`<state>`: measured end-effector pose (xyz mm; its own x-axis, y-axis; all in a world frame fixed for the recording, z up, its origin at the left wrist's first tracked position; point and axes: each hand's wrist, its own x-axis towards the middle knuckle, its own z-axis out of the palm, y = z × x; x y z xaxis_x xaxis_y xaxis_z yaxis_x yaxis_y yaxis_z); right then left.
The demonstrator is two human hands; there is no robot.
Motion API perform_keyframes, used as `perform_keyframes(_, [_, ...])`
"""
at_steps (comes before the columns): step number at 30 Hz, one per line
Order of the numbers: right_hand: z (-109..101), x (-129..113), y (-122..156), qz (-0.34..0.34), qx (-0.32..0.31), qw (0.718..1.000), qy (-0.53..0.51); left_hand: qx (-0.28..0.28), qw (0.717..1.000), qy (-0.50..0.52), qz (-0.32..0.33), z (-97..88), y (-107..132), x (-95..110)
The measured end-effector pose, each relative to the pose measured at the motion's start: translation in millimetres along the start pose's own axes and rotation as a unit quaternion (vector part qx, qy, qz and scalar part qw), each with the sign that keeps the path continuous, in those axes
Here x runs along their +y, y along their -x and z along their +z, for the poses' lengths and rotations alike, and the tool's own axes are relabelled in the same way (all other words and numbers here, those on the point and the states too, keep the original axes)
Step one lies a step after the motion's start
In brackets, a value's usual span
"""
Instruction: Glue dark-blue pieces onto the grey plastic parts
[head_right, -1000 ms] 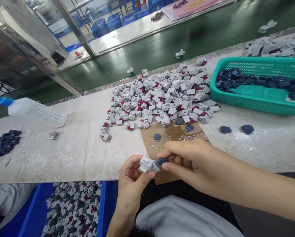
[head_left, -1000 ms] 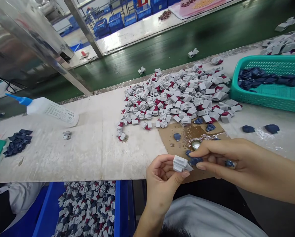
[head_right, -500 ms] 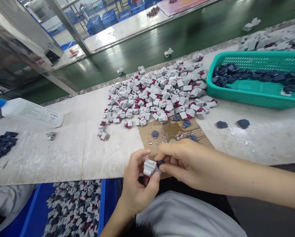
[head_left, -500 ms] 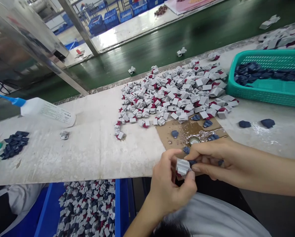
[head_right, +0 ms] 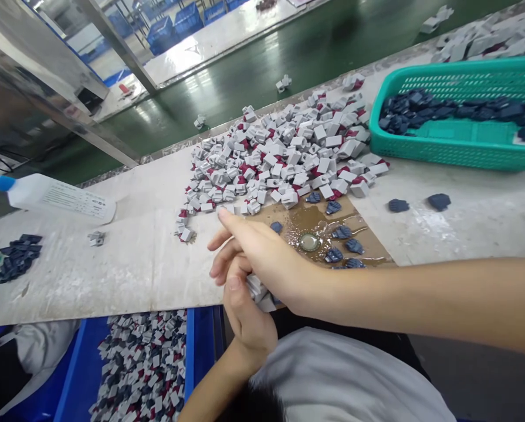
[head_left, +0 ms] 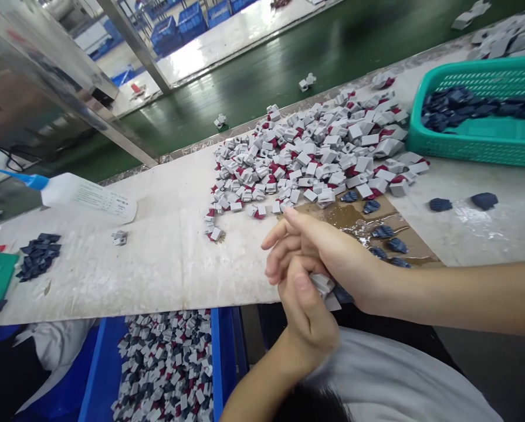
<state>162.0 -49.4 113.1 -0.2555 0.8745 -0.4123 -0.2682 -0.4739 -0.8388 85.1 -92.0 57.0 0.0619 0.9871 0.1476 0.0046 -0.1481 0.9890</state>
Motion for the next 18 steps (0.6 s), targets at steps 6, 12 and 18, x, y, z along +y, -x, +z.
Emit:
perform_keyframes(6, [-2,2,5,-0.03,-0.024,0.999,0.025,0.057,0.998,0.001,-0.008,2.8,8,-2])
perform_keyframes(12, [8,25,4,-0.013,-0.032,0.999,0.027,0.038,0.997,-0.036,-0.048,-3.7,19,-5])
perform_keyframes(18, [4,23,19,-0.032,-0.09,0.989,0.11,0.093,0.979,-0.077,-0.165,-78.0,52,18])
